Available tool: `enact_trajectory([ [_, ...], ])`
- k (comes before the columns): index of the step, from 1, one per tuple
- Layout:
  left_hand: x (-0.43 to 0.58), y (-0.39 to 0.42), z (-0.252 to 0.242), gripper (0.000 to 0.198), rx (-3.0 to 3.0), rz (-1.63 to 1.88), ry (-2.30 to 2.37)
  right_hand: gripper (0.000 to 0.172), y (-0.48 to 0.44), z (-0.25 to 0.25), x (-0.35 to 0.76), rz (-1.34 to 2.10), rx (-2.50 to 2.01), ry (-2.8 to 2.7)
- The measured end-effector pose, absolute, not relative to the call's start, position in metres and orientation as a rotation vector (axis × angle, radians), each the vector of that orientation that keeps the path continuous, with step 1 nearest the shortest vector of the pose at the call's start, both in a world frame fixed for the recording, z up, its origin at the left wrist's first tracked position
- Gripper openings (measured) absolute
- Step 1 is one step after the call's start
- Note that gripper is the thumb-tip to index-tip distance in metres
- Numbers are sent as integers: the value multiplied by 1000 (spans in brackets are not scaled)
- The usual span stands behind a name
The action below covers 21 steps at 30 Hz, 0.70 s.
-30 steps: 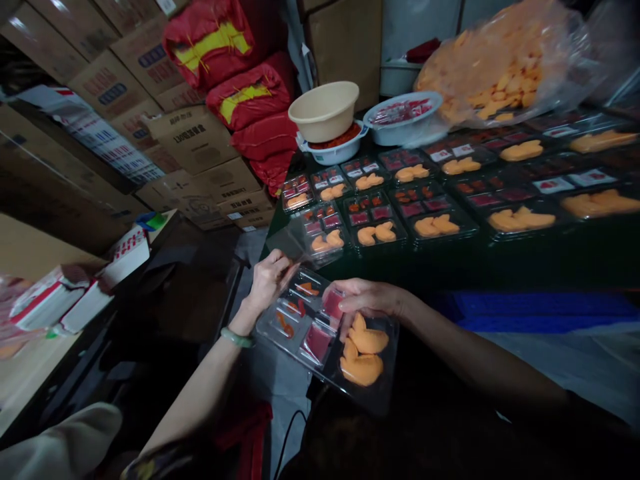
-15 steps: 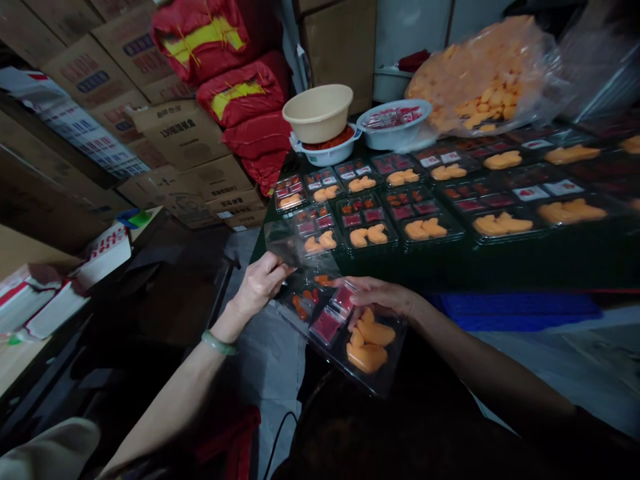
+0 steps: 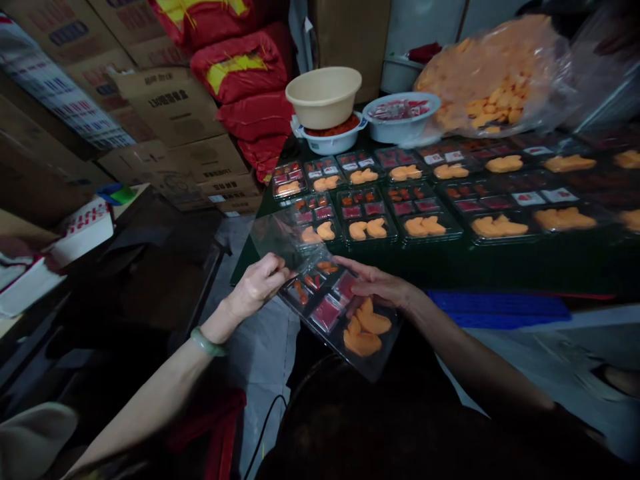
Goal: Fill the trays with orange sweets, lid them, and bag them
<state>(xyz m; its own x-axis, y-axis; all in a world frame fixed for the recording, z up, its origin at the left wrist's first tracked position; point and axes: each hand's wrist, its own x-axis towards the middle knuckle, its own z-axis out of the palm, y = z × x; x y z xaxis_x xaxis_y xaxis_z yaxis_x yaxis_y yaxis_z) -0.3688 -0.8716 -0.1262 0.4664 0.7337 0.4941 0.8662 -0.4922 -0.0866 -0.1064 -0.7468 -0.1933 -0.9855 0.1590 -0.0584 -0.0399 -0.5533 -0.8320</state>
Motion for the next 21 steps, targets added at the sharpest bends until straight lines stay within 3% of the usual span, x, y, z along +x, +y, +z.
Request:
enact_trajectory([
  [4, -369, -873, -130, 4, -2249, -654, -1389, 82, -753, -188, -107, 2595, -240, -1435],
  [9, -368, -878, -141, 16, -2229, -761, -1553, 83, -763, -183, -109, 2516, -391, -1389],
  [16, -352, -894, -163, 19, -2102, -1149, -1772, 78, -791, -189, -109, 2406, -542, -1288],
  [21, -343, -902, -178, 18, -1893, -1132, -1830, 76, -806, -193, -111, 2354, -619, -1199],
])
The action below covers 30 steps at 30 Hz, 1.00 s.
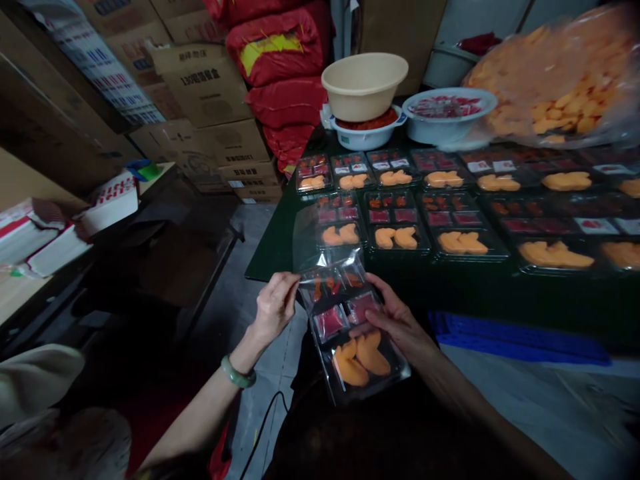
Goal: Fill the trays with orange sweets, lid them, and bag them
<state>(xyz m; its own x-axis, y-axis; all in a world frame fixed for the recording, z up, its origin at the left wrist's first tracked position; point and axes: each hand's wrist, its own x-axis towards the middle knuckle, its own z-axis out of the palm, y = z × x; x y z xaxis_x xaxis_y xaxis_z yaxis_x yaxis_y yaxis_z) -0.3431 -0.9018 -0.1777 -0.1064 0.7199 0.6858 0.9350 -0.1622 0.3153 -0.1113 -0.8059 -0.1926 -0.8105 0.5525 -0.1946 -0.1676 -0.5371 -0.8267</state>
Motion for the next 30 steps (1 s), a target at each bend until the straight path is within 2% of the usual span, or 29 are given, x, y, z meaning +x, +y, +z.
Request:
enact_trajectory([
  [5, -333, -911, -179, 18, -1845, -1149, -1862, 74, -814, -192, -117, 2292, -708, -1178],
  [9, -312, -936, -174, 22, -2064, -1247, -1932, 74, -823, -189, -117, 2259, -841, -1131],
  [12, -294, -960, -177, 24, -2122, -1384, -2038, 82, -826, -190, -113, 2304, -877, -1115],
  [14, -287, -970, -181, 19, -2046, -1585, -2160, 79, -826, -191, -110, 2336, -853, -1168],
  [17, -286, -967, -185, 10, -1353, -2315, -2338, 65, -829, -190, -109, 2347, -801, -1278],
  [20, -289, -947, -180, 28, -250, -2937, -2344, 53, -838, -186, -114, 2354, -767, -1411],
  [22, -288, -936, -174, 34, 87, -3091, -2486, 41, -845, -185, -118, 2352, -760, -1473],
  [25, -280, -933, -173, 35, 110, -3208, -2667, 33, -849, -189, -118, 2339, -784, -1479],
  [30, -251, -972, -190, 34, 130, -3225, -2662, 57, -838, -199, -87, 2570, -627, -1768],
])
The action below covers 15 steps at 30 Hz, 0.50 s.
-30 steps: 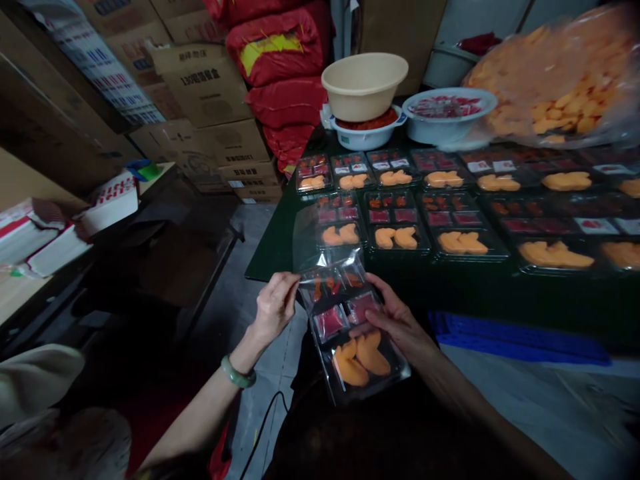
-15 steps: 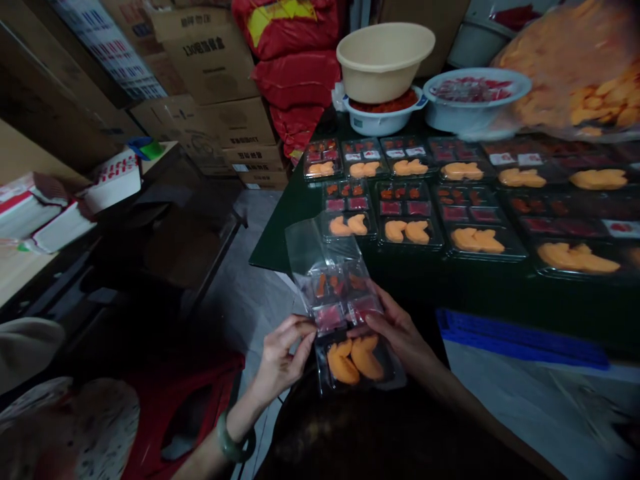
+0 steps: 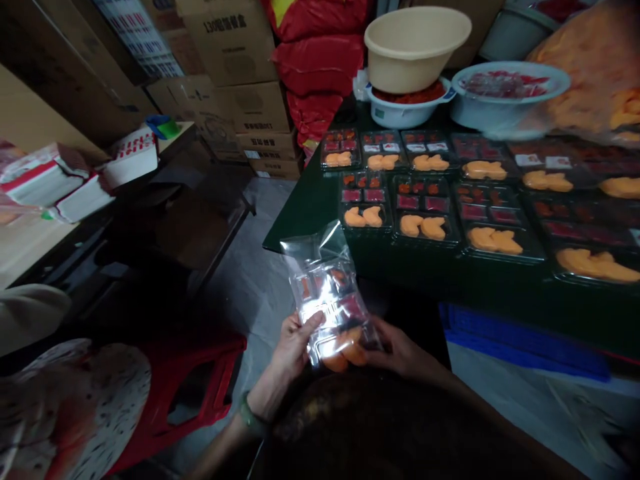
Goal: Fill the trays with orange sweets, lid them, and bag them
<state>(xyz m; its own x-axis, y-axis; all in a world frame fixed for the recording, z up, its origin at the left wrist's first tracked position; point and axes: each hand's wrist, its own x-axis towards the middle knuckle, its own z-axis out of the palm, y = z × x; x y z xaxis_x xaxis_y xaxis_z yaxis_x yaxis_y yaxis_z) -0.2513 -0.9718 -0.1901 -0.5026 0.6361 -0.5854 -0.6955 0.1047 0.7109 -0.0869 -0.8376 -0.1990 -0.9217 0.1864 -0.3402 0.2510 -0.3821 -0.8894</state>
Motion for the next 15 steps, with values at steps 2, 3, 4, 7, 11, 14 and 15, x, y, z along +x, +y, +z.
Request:
enact_trajectory([
  [2, -238, -991, -193, 33, -48, 1558, 1310, 61, -829, -202, -71, -2370, 497, 1712],
  [3, -232, -998, -192, 32, -31, 1526, 1305, 59, -825, -202, -65, -2309, 472, 1724],
  [4, -228, -1003, -191, 31, -4, 1498, 1308, 56, -822, -202, -61, -2242, 478, 1770],
  [7, -233, -1000, -182, 32, 62, 1566, 1364, 53, -816, -192, -64, -1891, 673, 2265],
  [11, -282, -964, -174, 37, 120, 1744, 1387, 77, -818, -164, -101, -1223, 727, 3090],
  [14, -327, -934, -170, 29, 178, 1690, 1380, 63, -818, -153, -151, -852, 450, 3367],
  [15, -337, -927, -169, 24, 158, 1650, 1390, 48, -816, -155, -169, -757, 377, 3396],
])
